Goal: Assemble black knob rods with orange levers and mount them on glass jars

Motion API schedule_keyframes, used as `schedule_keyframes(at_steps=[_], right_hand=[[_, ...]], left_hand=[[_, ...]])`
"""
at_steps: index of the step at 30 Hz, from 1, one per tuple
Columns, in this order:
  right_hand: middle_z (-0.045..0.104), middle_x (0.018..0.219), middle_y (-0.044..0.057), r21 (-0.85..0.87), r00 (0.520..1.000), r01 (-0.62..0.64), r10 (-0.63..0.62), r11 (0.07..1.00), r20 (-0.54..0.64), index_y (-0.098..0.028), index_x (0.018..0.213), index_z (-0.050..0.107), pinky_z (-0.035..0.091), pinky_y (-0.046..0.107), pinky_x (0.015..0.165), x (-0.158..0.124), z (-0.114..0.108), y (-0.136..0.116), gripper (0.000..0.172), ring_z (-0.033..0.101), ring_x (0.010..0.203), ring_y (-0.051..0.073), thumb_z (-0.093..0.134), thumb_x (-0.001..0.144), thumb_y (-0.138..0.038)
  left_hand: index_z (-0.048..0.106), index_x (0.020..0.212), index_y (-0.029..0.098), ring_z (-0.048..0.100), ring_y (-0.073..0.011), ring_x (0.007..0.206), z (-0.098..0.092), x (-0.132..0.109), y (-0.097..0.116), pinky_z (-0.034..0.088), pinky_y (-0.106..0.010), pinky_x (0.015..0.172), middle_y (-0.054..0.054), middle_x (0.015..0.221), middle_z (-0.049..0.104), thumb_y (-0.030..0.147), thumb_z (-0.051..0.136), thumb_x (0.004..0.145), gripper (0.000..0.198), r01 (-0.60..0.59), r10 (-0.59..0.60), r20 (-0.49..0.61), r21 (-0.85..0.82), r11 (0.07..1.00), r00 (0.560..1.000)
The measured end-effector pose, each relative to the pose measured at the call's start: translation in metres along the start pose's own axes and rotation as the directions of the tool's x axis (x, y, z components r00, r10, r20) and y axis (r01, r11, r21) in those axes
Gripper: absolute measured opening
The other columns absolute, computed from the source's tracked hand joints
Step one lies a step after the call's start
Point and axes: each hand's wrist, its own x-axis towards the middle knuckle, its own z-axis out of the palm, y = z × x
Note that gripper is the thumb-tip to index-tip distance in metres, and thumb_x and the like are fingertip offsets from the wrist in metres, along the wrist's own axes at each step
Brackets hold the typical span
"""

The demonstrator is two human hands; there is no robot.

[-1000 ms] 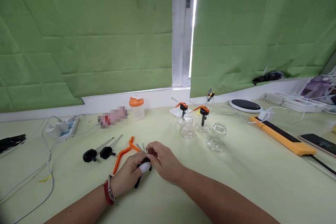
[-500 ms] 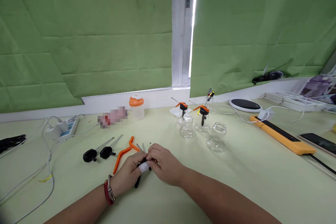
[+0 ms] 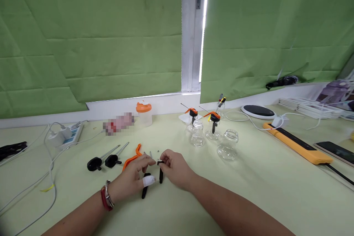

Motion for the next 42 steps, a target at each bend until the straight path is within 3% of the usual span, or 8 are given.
schedule_keyframes(at_steps=[4,8,17,25,32,42], right_hand=[[0.052,0.054,-0.005,0.111,0.967,-0.254,0.252,0.961,0.035,-0.018,0.078,0.049,0.041,0.021,0.045,0.006,0.001,0.015,0.008,0.049,0.044,0.009,0.055,0.075,-0.022],[0.056,0.048,-0.004,0.096,0.943,-0.331,0.324,0.939,0.078,-0.018,0.076,0.048,0.044,0.021,0.045,0.005,0.007,0.016,0.009,0.053,0.043,0.01,0.057,0.075,-0.022],[0.05,0.053,-0.005,0.012,0.975,-0.201,0.199,0.979,0.099,-0.02,0.077,0.052,0.04,0.02,0.042,0.003,0.022,0.018,0.004,0.05,0.045,0.01,0.056,0.077,-0.022],[0.059,0.076,0.001,-0.395,0.999,0.041,-0.039,0.918,0.014,-0.019,0.074,0.058,0.04,0.024,0.063,0.001,0.015,0.008,0.004,0.053,0.069,0.013,0.056,0.074,-0.015],[0.06,0.081,0.002,-0.419,0.998,0.07,-0.06,0.905,0.036,-0.018,0.076,0.058,0.04,0.025,0.066,0.002,0.012,0.007,0.005,0.054,0.075,0.014,0.054,0.076,-0.015],[0.059,0.076,0.0,-0.395,1.0,0.003,0.004,0.919,0.017,-0.019,0.077,0.059,0.039,0.023,0.062,0.005,0.003,0.011,0.005,0.052,0.069,0.013,0.055,0.074,-0.016]], left_hand=[[0.051,0.119,0.024,0.05,-0.0185,0.081,-0.019,-0.006,-0.004,0.045,-0.029,0.068,-0.006,0.107,0.051,0.039,0.077,0.054,0.072,0.011,-0.015,0.183,0.028,1.0,0.983],[0.058,0.106,0.022,0.051,-0.0194,0.079,-0.017,-0.006,-0.005,0.045,-0.029,0.066,-0.005,0.101,0.052,0.035,0.077,0.052,0.059,0.031,-0.044,0.242,0.06,0.998,0.969],[0.058,0.096,0.02,0.053,-0.0182,0.078,0.007,-0.003,-0.001,0.045,-0.028,0.068,-0.004,0.094,0.049,0.026,0.064,0.062,0.034,-0.005,-0.007,0.161,0.07,0.998,0.987],[0.057,0.098,0.021,0.052,-0.0189,0.08,0.01,-0.003,0.003,0.045,-0.029,0.068,-0.004,0.093,0.049,0.025,0.062,0.062,0.037,0.006,-0.022,0.129,0.119,0.993,0.991],[0.055,0.1,0.021,0.051,-0.02,0.081,0.014,-0.002,0.003,0.044,-0.031,0.069,-0.004,0.093,0.049,0.027,0.061,0.063,0.038,-0.002,-0.018,0.107,0.184,0.983,0.994],[0.055,0.106,0.022,0.05,-0.0209,0.085,0.021,0.004,0.001,0.044,-0.033,0.073,-0.005,0.096,0.05,0.031,0.063,0.065,0.043,-0.016,-0.002,0.094,0.186,0.982,0.996]])
